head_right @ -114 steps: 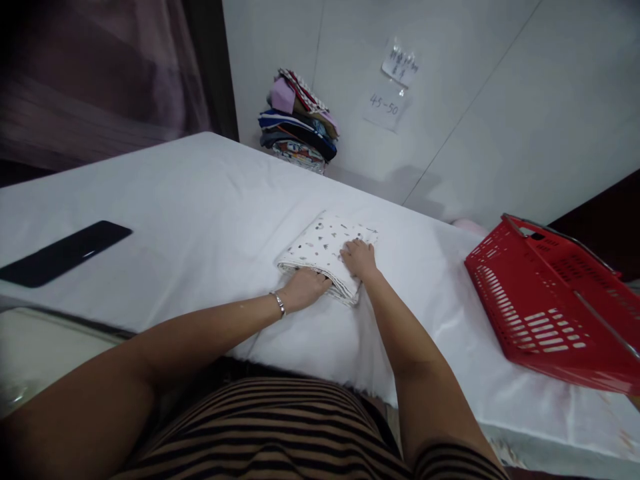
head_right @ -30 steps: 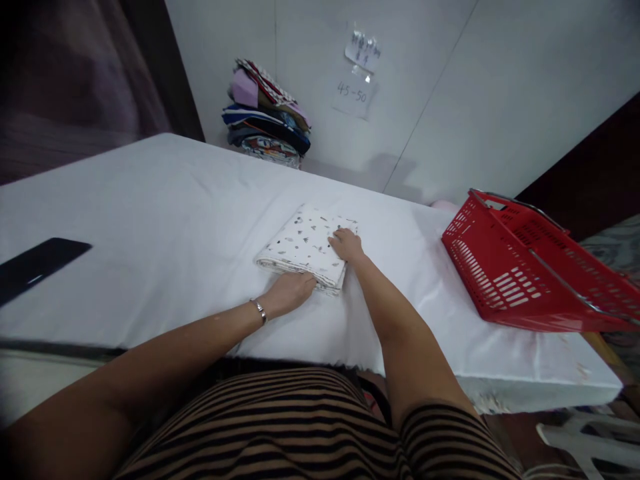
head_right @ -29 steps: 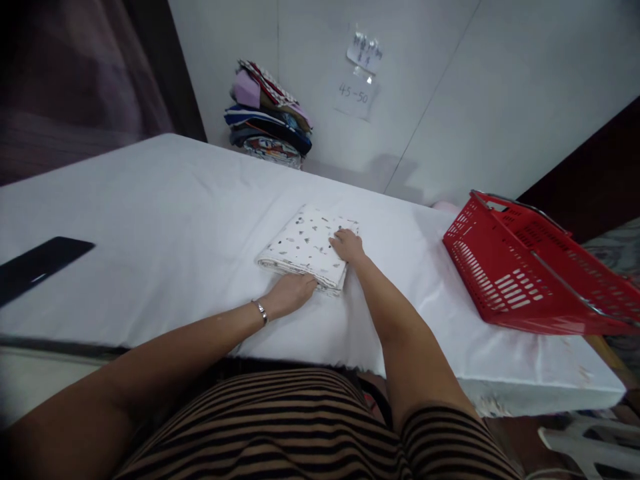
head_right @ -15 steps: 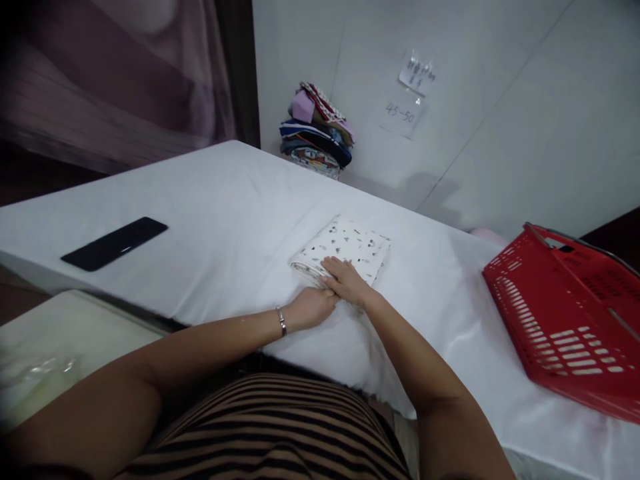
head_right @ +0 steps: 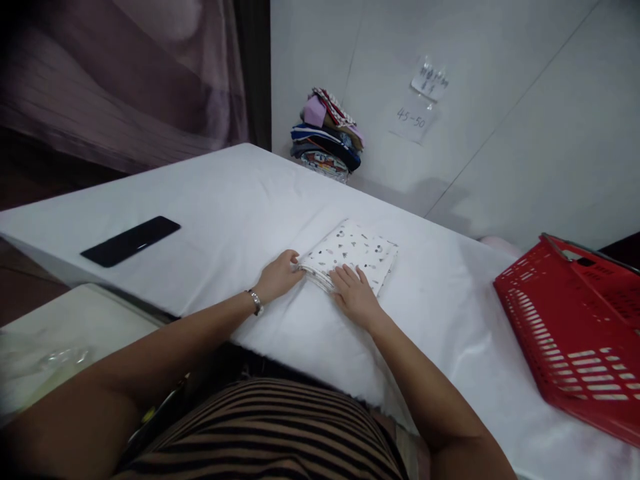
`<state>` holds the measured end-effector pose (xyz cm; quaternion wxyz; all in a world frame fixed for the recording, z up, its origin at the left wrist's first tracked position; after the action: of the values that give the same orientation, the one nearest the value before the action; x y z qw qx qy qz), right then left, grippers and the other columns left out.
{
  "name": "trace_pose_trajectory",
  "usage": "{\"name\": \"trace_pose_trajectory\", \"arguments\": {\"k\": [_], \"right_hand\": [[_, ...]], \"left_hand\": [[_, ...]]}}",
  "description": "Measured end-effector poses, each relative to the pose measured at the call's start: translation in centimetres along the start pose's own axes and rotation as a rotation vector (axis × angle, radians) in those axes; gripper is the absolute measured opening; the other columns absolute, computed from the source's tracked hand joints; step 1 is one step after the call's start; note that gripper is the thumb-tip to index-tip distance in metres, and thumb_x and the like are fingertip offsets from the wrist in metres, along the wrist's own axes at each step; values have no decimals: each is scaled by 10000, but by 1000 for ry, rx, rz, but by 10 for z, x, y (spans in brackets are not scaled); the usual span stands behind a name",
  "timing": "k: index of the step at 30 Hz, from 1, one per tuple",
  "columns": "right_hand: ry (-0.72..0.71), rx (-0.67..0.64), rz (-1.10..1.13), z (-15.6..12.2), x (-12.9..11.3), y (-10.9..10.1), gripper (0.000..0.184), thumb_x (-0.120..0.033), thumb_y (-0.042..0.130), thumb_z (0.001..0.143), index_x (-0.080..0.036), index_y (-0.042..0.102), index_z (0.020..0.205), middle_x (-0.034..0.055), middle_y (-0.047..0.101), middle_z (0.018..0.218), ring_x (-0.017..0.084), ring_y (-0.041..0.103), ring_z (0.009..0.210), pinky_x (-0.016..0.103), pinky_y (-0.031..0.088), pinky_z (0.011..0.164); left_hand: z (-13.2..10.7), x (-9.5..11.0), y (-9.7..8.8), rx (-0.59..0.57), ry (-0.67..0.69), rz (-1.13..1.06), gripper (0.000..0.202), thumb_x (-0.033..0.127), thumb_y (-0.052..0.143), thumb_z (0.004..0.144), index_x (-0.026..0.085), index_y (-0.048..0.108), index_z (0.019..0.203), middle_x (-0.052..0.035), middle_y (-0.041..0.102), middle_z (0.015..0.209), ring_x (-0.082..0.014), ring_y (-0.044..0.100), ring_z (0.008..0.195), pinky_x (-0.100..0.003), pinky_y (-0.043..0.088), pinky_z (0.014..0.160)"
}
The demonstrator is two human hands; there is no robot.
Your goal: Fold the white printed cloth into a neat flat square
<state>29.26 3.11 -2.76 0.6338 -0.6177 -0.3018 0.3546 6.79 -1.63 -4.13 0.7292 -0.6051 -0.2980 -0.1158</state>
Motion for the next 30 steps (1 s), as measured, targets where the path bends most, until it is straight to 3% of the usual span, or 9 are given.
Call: {"name": "trace_pose_trajectory", "arguments": {"k": [2, 7, 15, 25, 30], "right_hand": [[12, -24, -30, -2, 2, 6, 538, -376, 345, 925, -192, 283, 1427, 89, 306, 1465, 258, 209, 1367, 494, 158, 1097], [0, -44, -45, -9, 8, 16, 580, -403, 347, 922, -200, 214, 1448, 82, 230, 1495, 247, 188, 1374, 487, 183, 1092], [-12, -64, -36, -13, 10, 16, 585, -384, 364, 918, -229, 186, 1454, 68, 194, 1506, 237, 156, 1383, 480, 190, 1095], [-16, -63, -27, -13, 8, 15, 564, -376, 371, 917, -257, 213, 1445, 62, 210, 1503, 237, 174, 1379, 478, 192, 1095], [-15, -64, -12, -12, 6, 13, 568, -385, 386, 913, -259, 224, 1442, 69, 230, 1497, 249, 189, 1374, 489, 198, 1086]], "left_hand": [[5, 1, 4, -44, 43, -9, 415, 332, 522, 793, 227, 460, 1189, -22, 630, 1034, -174, 588, 865, -276, 420, 695], [13, 0, 7, -32, 180, 56, 266, 279, 452, 820, 243, 596, 1040, -9, 647, 1014, -165, 576, 900, -258, 410, 712], [13, -5, -1, -62, 113, 33, 284, 309, 449, 814, 271, 644, 1016, 6, 656, 971, -158, 576, 863, -247, 395, 667], [7, -7, -7, -55, 201, 153, 277, 267, 449, 798, 270, 641, 997, -9, 647, 939, -174, 579, 899, -265, 426, 706], [20, 0, -17, -133, 198, 23, 341, 264, 465, 791, 206, 598, 1100, -46, 608, 1131, -166, 591, 935, -272, 471, 777]]}}
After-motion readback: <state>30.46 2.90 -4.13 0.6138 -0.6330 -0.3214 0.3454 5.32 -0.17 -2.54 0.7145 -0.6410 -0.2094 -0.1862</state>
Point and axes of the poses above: each hand's wrist, its own z-axis towards the middle knuckle, its own y-axis out of the palm, x = y × z, the point moved 1 cm from there along z, towards the middle knuckle
